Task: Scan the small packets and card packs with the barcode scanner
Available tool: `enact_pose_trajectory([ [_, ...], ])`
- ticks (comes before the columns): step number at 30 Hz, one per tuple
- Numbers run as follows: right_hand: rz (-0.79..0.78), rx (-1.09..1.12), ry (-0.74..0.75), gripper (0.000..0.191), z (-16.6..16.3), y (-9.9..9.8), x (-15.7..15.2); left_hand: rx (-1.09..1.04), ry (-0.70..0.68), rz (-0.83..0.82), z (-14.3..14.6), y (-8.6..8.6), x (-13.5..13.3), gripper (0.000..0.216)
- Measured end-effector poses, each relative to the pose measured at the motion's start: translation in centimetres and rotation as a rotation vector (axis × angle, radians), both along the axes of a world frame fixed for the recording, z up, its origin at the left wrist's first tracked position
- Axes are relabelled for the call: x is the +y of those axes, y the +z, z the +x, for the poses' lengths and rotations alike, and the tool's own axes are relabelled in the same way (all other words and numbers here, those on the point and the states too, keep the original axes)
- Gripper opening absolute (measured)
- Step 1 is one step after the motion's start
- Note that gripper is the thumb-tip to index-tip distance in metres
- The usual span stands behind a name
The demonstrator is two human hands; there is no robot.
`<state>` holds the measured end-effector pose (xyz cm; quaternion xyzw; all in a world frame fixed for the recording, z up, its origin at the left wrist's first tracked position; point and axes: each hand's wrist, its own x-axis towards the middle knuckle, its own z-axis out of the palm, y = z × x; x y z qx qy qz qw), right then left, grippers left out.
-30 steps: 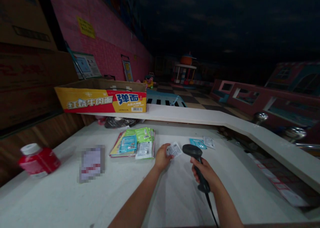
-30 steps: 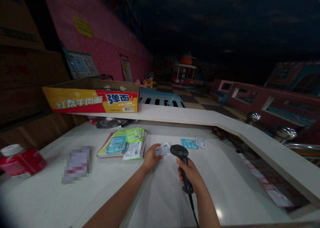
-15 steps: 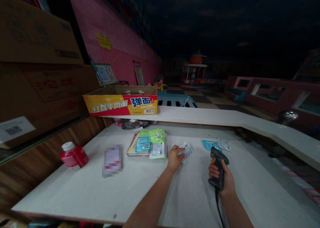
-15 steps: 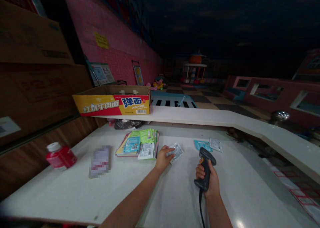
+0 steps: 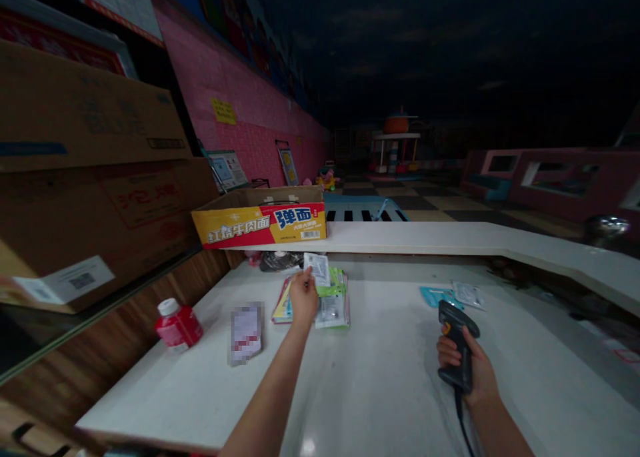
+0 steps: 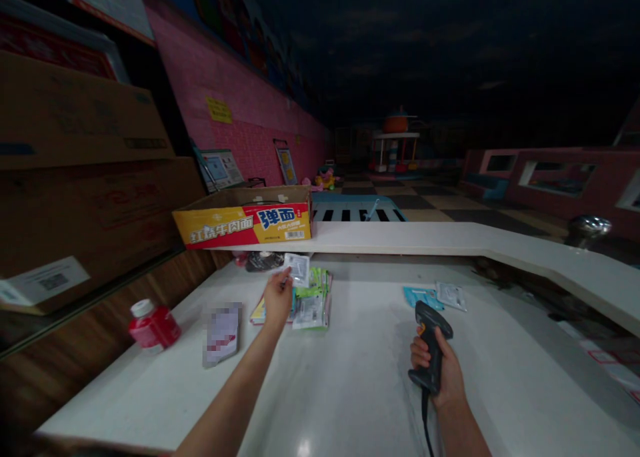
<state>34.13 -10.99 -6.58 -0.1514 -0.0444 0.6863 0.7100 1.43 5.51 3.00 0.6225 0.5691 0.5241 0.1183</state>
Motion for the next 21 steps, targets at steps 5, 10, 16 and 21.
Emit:
enact_pose_trajectory([
  [5, 0.010, -0.065, -0.003, 0.028, -0.2, 0.3, -0.1, 0.063, 0.099, -0.221, -3.5, 0.4, 3.0, 0.035],
  [10, -0.013, -0.016, -0.009, 0.025, -0.2, 0.3, 0.0, 0.281, 0.143, -0.258, -4.0, -0.1, 3.2, 0.041],
  [16, 0.013, -0.070, 0.005, 0.025, 0.1, 0.1, 0.2, 0.589, 0.253, -0.381, -3.9, 0.3, 2.3, 0.039],
  [21, 0.024, -0.107, -0.023, 0.027, -0.1, 0.6, 0.2, 0.693, 0.241, -0.420, -2.7, 1.0, 1.9, 0.037],
])
